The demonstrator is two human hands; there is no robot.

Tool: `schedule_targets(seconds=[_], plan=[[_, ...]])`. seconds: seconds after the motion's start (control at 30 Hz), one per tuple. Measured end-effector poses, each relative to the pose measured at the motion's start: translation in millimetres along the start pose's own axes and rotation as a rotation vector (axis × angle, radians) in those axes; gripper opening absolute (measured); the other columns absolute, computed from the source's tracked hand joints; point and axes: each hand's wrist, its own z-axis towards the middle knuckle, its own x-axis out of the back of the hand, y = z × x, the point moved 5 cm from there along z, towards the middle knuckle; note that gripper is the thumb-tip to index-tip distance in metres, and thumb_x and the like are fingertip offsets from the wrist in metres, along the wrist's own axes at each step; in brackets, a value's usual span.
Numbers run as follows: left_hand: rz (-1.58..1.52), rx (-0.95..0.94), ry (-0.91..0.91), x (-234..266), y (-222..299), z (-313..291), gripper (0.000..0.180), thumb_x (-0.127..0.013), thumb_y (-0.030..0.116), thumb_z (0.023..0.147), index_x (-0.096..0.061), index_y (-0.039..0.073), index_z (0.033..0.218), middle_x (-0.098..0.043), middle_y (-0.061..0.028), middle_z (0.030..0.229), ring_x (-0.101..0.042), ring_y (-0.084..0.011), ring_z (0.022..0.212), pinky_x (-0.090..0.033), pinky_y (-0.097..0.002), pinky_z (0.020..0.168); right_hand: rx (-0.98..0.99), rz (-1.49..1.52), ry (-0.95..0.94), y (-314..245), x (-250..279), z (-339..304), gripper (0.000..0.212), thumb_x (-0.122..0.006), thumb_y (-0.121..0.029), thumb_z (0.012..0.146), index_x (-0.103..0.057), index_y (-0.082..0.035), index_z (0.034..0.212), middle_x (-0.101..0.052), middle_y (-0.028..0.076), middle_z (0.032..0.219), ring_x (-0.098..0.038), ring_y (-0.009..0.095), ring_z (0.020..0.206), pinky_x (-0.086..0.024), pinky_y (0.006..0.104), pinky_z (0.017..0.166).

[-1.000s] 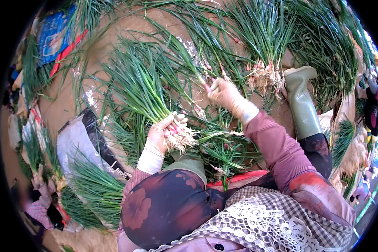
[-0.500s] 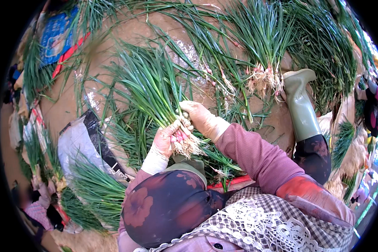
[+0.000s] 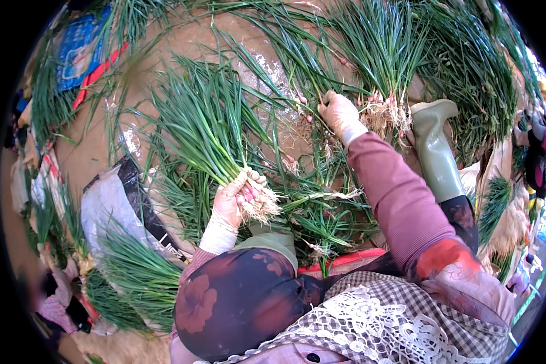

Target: The person cleans green onions by hand and using a small blade, removing the outer layers and trimming the roots before bundling them.

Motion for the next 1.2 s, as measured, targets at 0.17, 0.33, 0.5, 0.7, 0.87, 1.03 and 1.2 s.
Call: schedule_targets(seconds=[0.17,0.33,0.5,0.7,0.87,1.03,1.2], plan=[[0.022,-0.075,-0.035,-30.0,23.1,-2.1,0.017,-0.05,0.012,0.082,-0.05,0.001,0.096,-0.053,-0.0111,0.091,-0.051,-0.0224,0.086,-0.041,-0.0363,0.082,0.043,0.474,-0.098,-3.8,-3.8,2.3,0.018,-0.062,-0.011,0.071,-0.05,-0.002,0.081,-0.056,0.005,0.071,-0.053,0.013,0.065,-0.043,0.0251,0.059],[-0.048,-0.064,-0.047,-18.5,14.9,1.4,0.02,-0.048,0.013,0.083,-0.05,0.0,0.098,-0.056,-0.0139,0.092,-0.052,-0.0274,0.096,-0.039,-0.0413,0.089,0.194,0.297,-0.189,-34.6,-6.5,-43.2,0.024,-0.059,-0.027,0.071,-0.053,-0.006,0.081,-0.056,0.009,0.063,-0.056,0.024,0.06,-0.044,0.0324,0.059],[0.241,0.052,0.041,-14.7,4.1,10.5,0.024,-0.046,0.01,0.083,-0.049,-0.005,0.101,-0.054,-0.0201,0.101,-0.05,-0.0282,0.1,-0.037,-0.0382,0.09,0.696,0.018,-0.372,-88.5,-14.9,-125.7,0.018,-0.058,-0.023,0.072,-0.055,-0.011,0.085,-0.055,0.012,0.065,-0.055,0.03,0.062,-0.043,0.0374,0.057],[-0.06,-0.019,-0.105,-20.6,3.2,2.1,0.019,-0.048,0.014,0.083,-0.052,-0.001,0.094,-0.055,-0.0124,0.09,-0.051,-0.0288,0.097,-0.039,-0.0425,0.087,0.415,0.01,-0.447,-40.0,-54.8,-98.2,0.025,-0.059,-0.025,0.07,-0.058,-0.004,0.084,-0.06,0.012,0.076,-0.058,0.023,0.07,-0.045,0.0336,0.065],[0.016,-0.01,-0.167,-21.2,-2.0,0.2,0.021,-0.049,0.017,0.082,-0.049,0.0,0.094,-0.054,-0.0105,0.09,-0.052,-0.028,0.094,-0.041,-0.0402,0.085,0.255,1.027,-0.861,-69.8,-62.6,-109.4,0.024,-0.052,-0.031,0.081,-0.053,-0.009,0.09,-0.041,-0.005,0.058,-0.04,0.006,0.05,-0.032,0.0194,0.046],[-0.026,0.013,-0.211,-34.2,-1.6,-3.6,0.021,-0.052,0.018,0.08,-0.049,0.001,0.091,-0.053,-0.0085,0.085,-0.051,-0.027,0.091,-0.041,-0.0378,0.082,-0.203,1.359,-0.587,-94.4,-72.4,-109.8,0.017,-0.048,-0.023,0.08,-0.048,-0.009,0.07,-0.046,0.0,0.058,-0.042,0.013,0.05,-0.036,0.0267,0.048],[-0.01,-0.037,-0.282,-38.1,5.0,-7.1,0.016,-0.053,0.016,0.079,-0.049,0.004,0.089,-0.052,-0.008,0.083,-0.051,-0.0246,0.086,-0.041,-0.0362,0.079,0.279,-0.32,-0.7,-65.7,-89.5,-110.7,0.028,-0.049,-0.029,0.074,-0.061,-0.007,0.087,-0.06,0.013,0.087,-0.057,0.026,0.084,-0.045,0.0329,0.073]])
